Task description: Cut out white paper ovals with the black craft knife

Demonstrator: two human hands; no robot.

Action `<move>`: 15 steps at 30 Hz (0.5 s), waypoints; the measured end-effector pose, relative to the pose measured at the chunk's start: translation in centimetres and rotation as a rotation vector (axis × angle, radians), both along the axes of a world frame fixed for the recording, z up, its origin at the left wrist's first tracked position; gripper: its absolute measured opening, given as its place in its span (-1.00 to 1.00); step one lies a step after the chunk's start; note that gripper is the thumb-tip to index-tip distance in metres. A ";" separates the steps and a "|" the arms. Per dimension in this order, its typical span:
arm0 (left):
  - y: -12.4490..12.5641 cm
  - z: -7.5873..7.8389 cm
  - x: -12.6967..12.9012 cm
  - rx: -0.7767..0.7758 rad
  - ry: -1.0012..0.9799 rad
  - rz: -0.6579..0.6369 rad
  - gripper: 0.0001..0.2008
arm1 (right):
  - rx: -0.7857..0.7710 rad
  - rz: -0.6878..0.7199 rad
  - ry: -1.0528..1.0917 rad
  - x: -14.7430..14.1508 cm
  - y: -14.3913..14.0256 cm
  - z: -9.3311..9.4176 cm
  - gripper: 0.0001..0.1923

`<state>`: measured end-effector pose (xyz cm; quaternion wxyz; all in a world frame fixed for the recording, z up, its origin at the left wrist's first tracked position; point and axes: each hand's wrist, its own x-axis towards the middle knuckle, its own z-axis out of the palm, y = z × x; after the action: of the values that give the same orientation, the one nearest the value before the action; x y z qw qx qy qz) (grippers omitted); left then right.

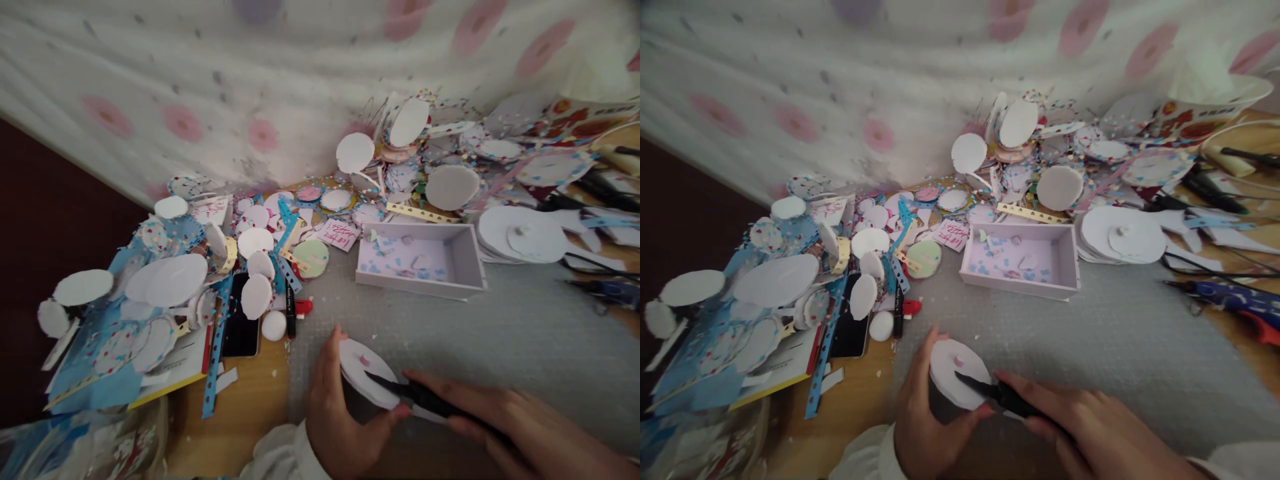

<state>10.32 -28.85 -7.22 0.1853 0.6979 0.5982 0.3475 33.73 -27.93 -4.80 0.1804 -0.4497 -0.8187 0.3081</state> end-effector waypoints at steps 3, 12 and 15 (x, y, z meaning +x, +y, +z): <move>0.7 0.2 -0.8 -0.027 -0.018 -0.022 -0.05 | -0.071 0.026 -0.016 -0.6 1.2 0.2 -0.50; 3.9 1.8 -2.7 -0.139 -0.056 -0.081 -0.26 | -0.242 0.014 0.032 -1.6 3.2 -1.5 -0.52; 4.1 2.0 -2.5 -0.187 -0.097 -0.061 -0.32 | -0.286 -0.009 0.073 -1.9 3.7 -1.0 -0.56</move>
<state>7.81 -24.75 -5.22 0.2889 0.6776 0.5970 0.3178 31.87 -24.26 -5.84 0.1452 -0.4630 -0.7573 0.4371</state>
